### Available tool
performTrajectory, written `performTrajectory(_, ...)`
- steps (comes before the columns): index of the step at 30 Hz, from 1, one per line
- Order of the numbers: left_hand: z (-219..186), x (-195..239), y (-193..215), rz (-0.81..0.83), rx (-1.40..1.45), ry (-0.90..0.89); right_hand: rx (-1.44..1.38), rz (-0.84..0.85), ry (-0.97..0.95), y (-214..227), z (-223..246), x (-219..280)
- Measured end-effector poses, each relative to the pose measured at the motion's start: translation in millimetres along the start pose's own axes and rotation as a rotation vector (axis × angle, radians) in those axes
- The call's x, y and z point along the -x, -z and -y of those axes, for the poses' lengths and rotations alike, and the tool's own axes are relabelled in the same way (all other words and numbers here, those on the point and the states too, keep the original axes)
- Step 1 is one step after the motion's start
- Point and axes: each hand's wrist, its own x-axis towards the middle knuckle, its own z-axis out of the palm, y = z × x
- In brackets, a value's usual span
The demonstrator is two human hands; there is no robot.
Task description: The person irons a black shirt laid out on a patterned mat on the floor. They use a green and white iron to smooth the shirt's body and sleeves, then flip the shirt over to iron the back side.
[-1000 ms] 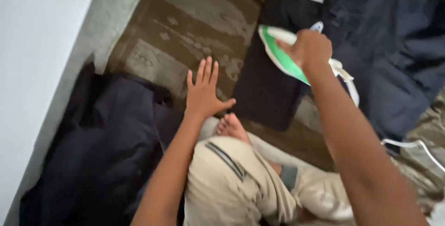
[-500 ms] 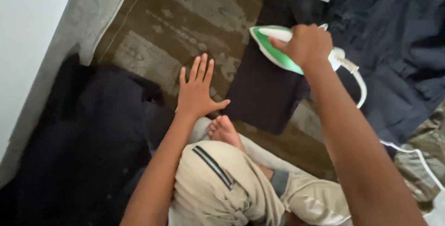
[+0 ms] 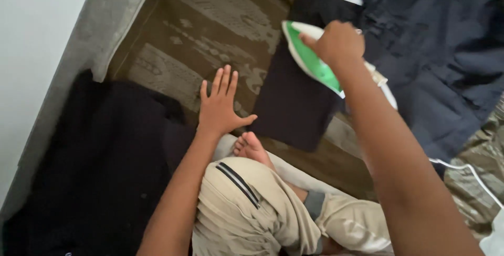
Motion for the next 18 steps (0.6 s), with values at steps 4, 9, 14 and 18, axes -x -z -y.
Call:
performTrajectory(4, -4.0, -0.6, 3.7, 0.006, 0.103, 0.024, -0.106, 0.148, 0.077, 14.8, -16.4, 47.2)
performTrajectory(9, -9.3, 1.6, 2.0, 0.015, 0.072, 0.023, -0.023, 0.148, 0.025, -18.9, -72.0, 89.1)
performTrajectory(14, -18.1, 3.2, 10.5, 0.071, 0.043, 0.016, -0.115, 0.255, -0.167, -26.1, -167.7, 138.6)
performTrajectory(18, -18.3, -4.0, 9.1, 0.135, -0.027, 0.049, -0.139, 0.336, -0.394, -56.0, -257.6, 171.8)
